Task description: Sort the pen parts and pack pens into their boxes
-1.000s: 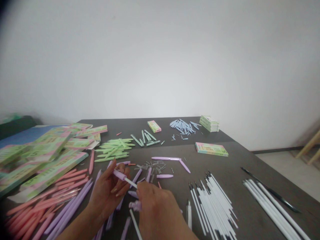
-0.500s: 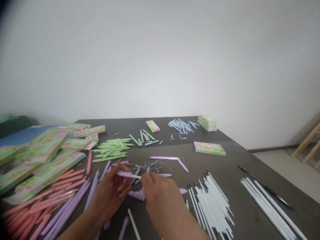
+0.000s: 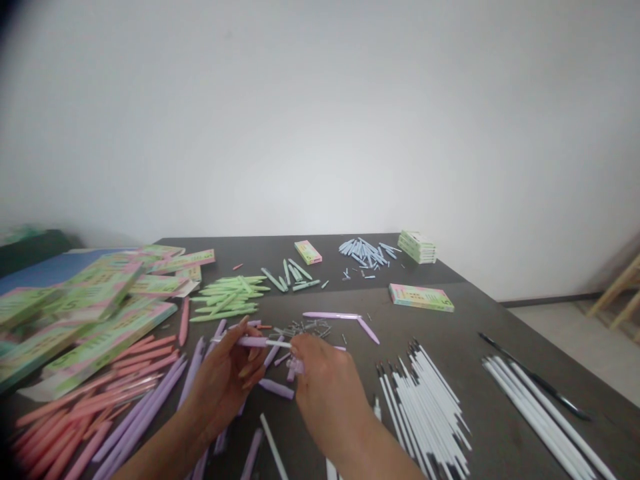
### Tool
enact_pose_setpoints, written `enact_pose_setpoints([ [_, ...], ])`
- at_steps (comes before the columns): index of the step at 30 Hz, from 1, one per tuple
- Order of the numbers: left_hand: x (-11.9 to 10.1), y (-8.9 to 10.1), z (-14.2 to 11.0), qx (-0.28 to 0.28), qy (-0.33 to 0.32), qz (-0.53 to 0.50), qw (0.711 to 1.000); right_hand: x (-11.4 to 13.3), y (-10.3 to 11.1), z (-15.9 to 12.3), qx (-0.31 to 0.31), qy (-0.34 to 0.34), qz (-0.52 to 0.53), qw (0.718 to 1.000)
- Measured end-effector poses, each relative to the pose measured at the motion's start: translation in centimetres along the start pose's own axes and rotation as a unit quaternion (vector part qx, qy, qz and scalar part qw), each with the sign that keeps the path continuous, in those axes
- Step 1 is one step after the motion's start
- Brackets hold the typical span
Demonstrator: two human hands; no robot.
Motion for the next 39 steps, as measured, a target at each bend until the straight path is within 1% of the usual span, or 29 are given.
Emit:
enact_pose_setpoints([
  [2, 0.2, 0.2, 0.1, -0.004, 0.011, -0.009, 1.0, 1.2, 0.7, -0.4, -0.045, 0.051, -0.056, 0.996],
  [3, 0.3, 0.3, 0.1, -0.004, 0.017, -0.015, 1.0, 1.9, 0.9, -0.7, -0.058, 0.08, -0.086, 0.991],
  [5, 0.5, 0.5, 0.2, -0.005, 0.034, -0.029, 0.999, 3.2, 0.8, -1.2, -0.066, 0.132, -0.138, 0.979],
  [7, 0.9, 0.5, 0.3, -0.002, 0.058, -0.044, 0.997, 3.8, 0.5, -1.7, -0.066, 0.159, -0.172, 0.97],
  [9, 1.4, 0.5, 0.4, 0.003, 0.082, -0.057, 0.995, 3.6, 0.4, -1.7, -0.064, 0.149, -0.181, 0.97],
  [10, 1.5, 0.4, 0.4, 0.008, 0.093, -0.064, 0.994, 3.3, 0.5, -1.6, -0.063, 0.135, -0.166, 0.975],
  [13, 1.7, 0.0, 0.2, 0.029, 0.118, -0.087, 0.989, 2.1, 1.2, -1.1, -0.051, 0.077, -0.05, 0.994],
  [15, 1.7, -0.2, 0.1, 0.043, 0.132, -0.104, 0.985, 1.5, 1.8, -0.9, -0.043, 0.045, 0.027, 0.998],
  [17, 1.4, -0.4, 0.0, 0.055, 0.142, -0.122, 0.981, 1.4, 2.5, -1.0, -0.04, 0.031, 0.052, 0.997],
  [19, 1.0, -0.5, 0.0, 0.066, 0.145, -0.14, 0.977, 1.8, 3.0, -1.4, -0.04, 0.047, 0.044, 0.997],
  [23, 0.2, -0.8, 0.0, 0.087, 0.137, -0.174, 0.971, 2.6, 3.3, -2.1, -0.045, 0.081, 0.031, 0.995],
  [25, 0.1, -1.0, -0.1, 0.094, 0.138, -0.183, 0.969, 2.7, 3.6, -2.2, -0.063, 0.081, 0.037, 0.994],
  [30, 0.5, -1.6, -0.4, 0.1, 0.151, -0.189, 0.965, 3.6, 4.3, -2.3, -0.11, 0.106, 0.048, 0.987],
  [33, 0.7, -1.7, -0.5, 0.097, 0.151, -0.172, 0.969, 3.9, 4.2, -2.2, -0.116, 0.102, 0.036, 0.987],
  [35, 0.7, -1.7, -0.4, 0.095, 0.15, -0.16, 0.971, 3.9, 3.9, -2.2, -0.11, 0.097, 0.018, 0.989],
  [39, 0.9, -1.6, -0.3, 0.098, 0.139, -0.122, 0.978, 4.5, 3.1, -2.2, -0.092, 0.121, -0.028, 0.988],
])
Point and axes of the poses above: each hand's wrist, its own z-axis towards the middle knuckle, its own y-axis out of the back of the hand, x = y × z, the point moved 10 cm from there along z, towards the middle knuckle, and after that the axes turned 15 degrees about -z, right-handed, at the moved point
